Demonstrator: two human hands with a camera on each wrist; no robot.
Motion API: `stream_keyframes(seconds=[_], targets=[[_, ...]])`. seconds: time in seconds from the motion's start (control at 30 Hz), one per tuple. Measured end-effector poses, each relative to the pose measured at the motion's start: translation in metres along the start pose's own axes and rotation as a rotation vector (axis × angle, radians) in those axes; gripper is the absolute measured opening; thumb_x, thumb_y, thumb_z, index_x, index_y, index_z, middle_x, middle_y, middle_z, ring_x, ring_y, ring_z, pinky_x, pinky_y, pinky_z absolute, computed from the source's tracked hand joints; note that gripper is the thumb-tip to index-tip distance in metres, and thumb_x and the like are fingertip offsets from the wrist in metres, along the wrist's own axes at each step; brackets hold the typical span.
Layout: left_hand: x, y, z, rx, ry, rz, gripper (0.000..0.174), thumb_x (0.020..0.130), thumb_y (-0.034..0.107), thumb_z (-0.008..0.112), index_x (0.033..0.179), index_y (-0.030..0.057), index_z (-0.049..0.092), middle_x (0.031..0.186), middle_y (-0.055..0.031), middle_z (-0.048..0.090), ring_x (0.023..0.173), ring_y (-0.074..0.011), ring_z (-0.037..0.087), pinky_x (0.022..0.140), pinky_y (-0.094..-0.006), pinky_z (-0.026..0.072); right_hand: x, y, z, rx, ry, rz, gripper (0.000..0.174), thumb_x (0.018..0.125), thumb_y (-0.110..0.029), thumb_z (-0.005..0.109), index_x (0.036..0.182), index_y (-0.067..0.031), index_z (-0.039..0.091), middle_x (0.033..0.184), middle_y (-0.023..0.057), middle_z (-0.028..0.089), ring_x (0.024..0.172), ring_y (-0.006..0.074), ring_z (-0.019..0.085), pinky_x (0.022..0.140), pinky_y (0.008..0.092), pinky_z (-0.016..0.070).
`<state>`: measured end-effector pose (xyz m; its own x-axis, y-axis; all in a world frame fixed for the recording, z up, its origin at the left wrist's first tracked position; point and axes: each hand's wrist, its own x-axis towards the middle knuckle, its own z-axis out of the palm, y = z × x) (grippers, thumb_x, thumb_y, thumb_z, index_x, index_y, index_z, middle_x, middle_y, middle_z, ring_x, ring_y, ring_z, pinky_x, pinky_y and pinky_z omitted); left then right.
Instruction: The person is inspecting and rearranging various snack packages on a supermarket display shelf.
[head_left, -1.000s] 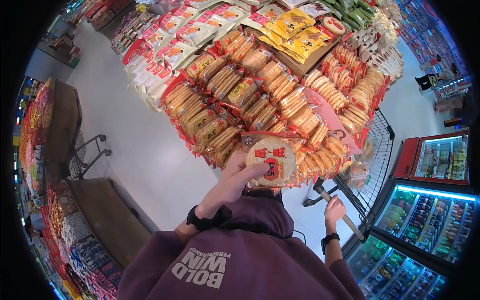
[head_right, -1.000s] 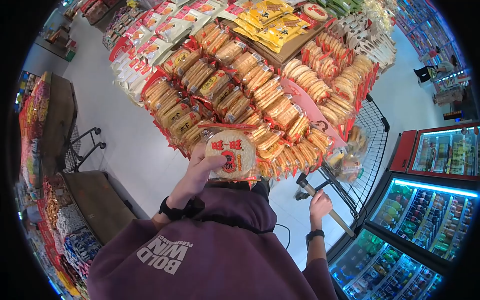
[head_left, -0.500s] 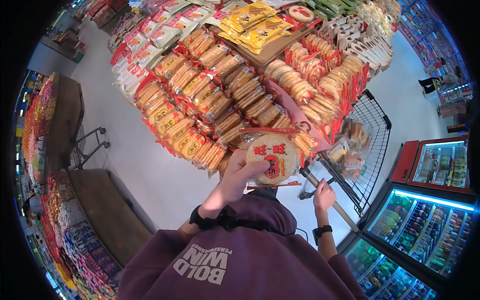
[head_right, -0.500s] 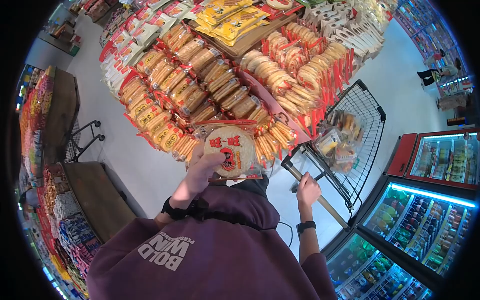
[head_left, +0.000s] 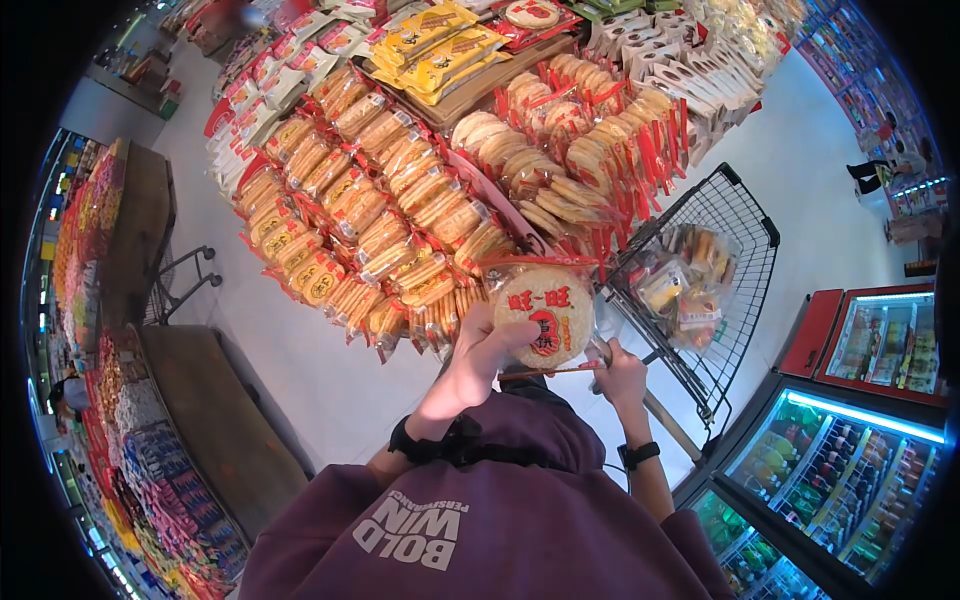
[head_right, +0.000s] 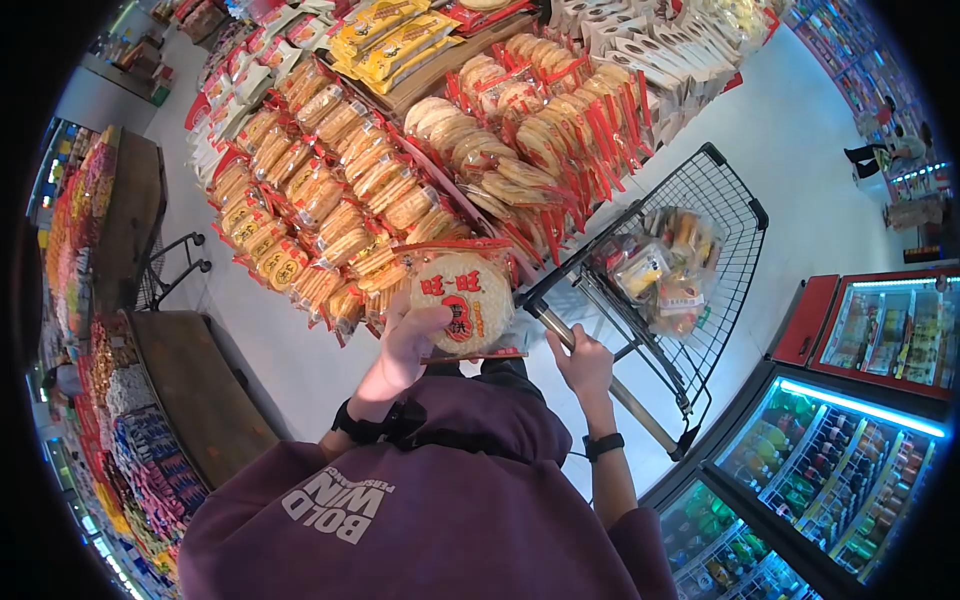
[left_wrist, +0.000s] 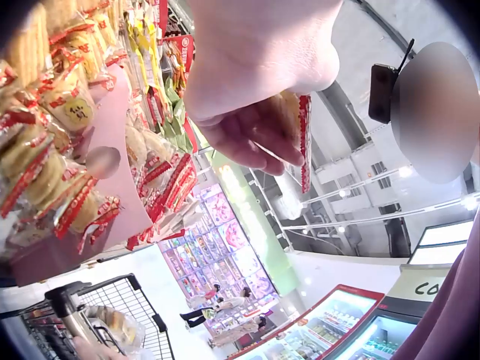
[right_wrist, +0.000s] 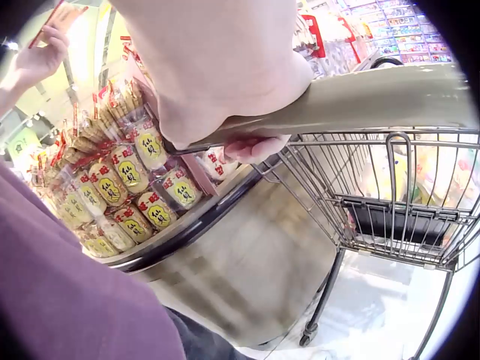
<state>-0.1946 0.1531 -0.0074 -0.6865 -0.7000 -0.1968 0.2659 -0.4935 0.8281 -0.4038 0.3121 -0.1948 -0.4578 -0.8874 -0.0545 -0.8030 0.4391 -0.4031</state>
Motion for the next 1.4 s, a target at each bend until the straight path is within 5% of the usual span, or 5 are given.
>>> stream_keyframes(seconds=[0.2, 0.63, 1.03, 1.13, 1.4], targets=[[0.002, -0.006, 0.012, 0.047, 0.020, -0.010, 0.031, 0.090, 0.016, 0.059, 0.107, -0.0088, 0.065, 0.087, -0.0106, 0.070, 0.075, -0.0149, 0.065, 0.066, -0.0290, 0.0530, 0.012, 0.019, 0.008, -0.067, 0.149, -0.155, 0.036, 0.083, -0.041, 0.073, 0.081, -0.0080, 0.060, 0.057, 0.0146, 0.061, 0.056, 0.0356, 0.065, 0.052, 0.0457, 0.0519], [0.001, 0.004, -0.025, 0.086, 0.255, 0.091, 0.025, 0.086, 0.019, 0.057, 0.094, -0.0020, 0.067, 0.075, -0.0034, 0.063, 0.071, -0.0107, 0.054, 0.065, -0.0266, 0.0417, 0.031, 0.025, 0.013, -0.224, -0.040, 0.164, 0.022, 0.084, -0.029, 0.070, 0.091, -0.0130, 0.057, 0.075, 0.0085, 0.070, 0.070, 0.0321, 0.069, 0.059, 0.0449, 0.0534], [0.012, 0.032, -0.056, 0.032, 0.028, 0.070, 0.032, 0.097, 0.021, 0.057, 0.104, -0.0081, 0.069, 0.096, -0.0084, 0.072, 0.085, -0.0105, 0.063, 0.074, -0.0264, 0.0502, 0.037, 0.030, 0.017, -0.323, 0.163, 0.176, 0.022, 0.083, -0.030, 0.069, 0.087, -0.0139, 0.054, 0.076, 0.0086, 0.068, 0.070, 0.0321, 0.068, 0.060, 0.0448, 0.0531], [0.016, 0.024, -0.047, 0.104, 0.027, 0.178, 0.033, 0.097, 0.023, 0.059, 0.102, -0.0083, 0.069, 0.094, -0.0067, 0.071, 0.083, -0.0087, 0.062, 0.074, -0.0254, 0.0498, 0.042, 0.030, 0.018, -0.342, 0.196, 0.196, 0.022, 0.083, -0.030, 0.069, 0.088, -0.0136, 0.055, 0.077, 0.0093, 0.068, 0.070, 0.0324, 0.068, 0.061, 0.0447, 0.0533], [-0.002, 0.015, -0.068, 0.109, 0.027, 0.061, 0.037, 0.097, 0.028, 0.059, 0.094, -0.0067, 0.070, 0.075, -0.0054, 0.068, 0.065, -0.0079, 0.060, 0.056, -0.0242, 0.0464, 0.042, 0.033, 0.019, -0.338, 0.270, 0.124, 0.021, 0.082, -0.028, 0.069, 0.084, -0.0121, 0.055, 0.071, 0.0104, 0.066, 0.064, 0.0331, 0.067, 0.057, 0.0448, 0.0525]])
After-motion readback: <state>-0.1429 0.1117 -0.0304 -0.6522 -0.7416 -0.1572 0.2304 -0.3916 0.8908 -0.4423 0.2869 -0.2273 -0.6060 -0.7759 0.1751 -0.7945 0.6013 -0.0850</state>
